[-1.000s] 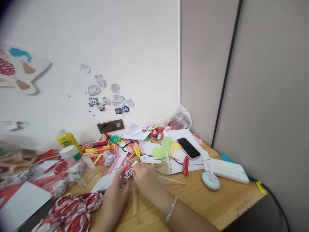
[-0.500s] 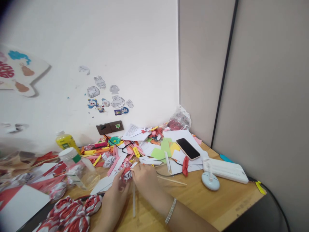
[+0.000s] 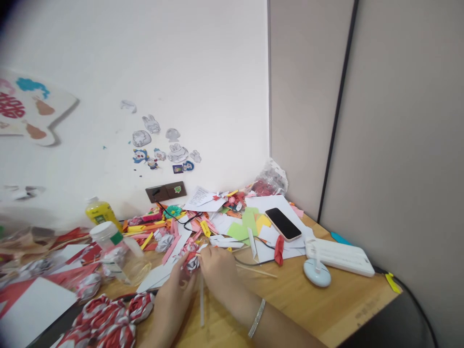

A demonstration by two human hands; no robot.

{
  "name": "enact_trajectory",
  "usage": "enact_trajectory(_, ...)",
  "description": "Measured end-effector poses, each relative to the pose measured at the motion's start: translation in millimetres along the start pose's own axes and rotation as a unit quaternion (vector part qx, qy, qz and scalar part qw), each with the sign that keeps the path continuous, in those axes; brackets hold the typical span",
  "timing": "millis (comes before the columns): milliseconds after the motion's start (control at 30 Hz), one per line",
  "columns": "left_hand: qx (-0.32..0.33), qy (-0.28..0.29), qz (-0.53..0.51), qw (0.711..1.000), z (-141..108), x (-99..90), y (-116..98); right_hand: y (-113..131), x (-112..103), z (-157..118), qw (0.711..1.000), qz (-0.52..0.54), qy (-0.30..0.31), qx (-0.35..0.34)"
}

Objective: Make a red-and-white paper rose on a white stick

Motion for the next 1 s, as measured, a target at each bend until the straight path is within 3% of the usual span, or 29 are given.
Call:
enact_trajectory(167,-0.018,0.013,-0.014,1.000,0,-3.0,-4,2,5,-1,1.000,-0.003,0.007,-0.019)
enact_trajectory(333,-0.073,0.035,-0.100,0.992,3,-3.5,-1,2,0,-2,0.998,0.046,0.015,-0.037)
enact_trajectory(500,-0.075,0.041,-0.159,0.984,5,-1.0,3,3,-1,-3,0.992,0.099,0.044,-0.060)
enact_trajectory(800,-0.064,0.040,-0.222,0.972,6,3.4,6,0,2,-4,0.990,0.131,0.049,-0.032)
enact_trajectory(1000,-0.042,0.060,-0.313,0.947,11,16.1,12,-12,-1,0,0.982,0.179,0.048,0.029)
Point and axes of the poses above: each hand's wrist, its own z-axis towards the middle knuckle, its own x-axis out of the palm, y = z × x, the point moved 4 cm from there along z, towards the middle knuckle, and after that the axes turned 8 degrees about -x, right-handed, at the moved point
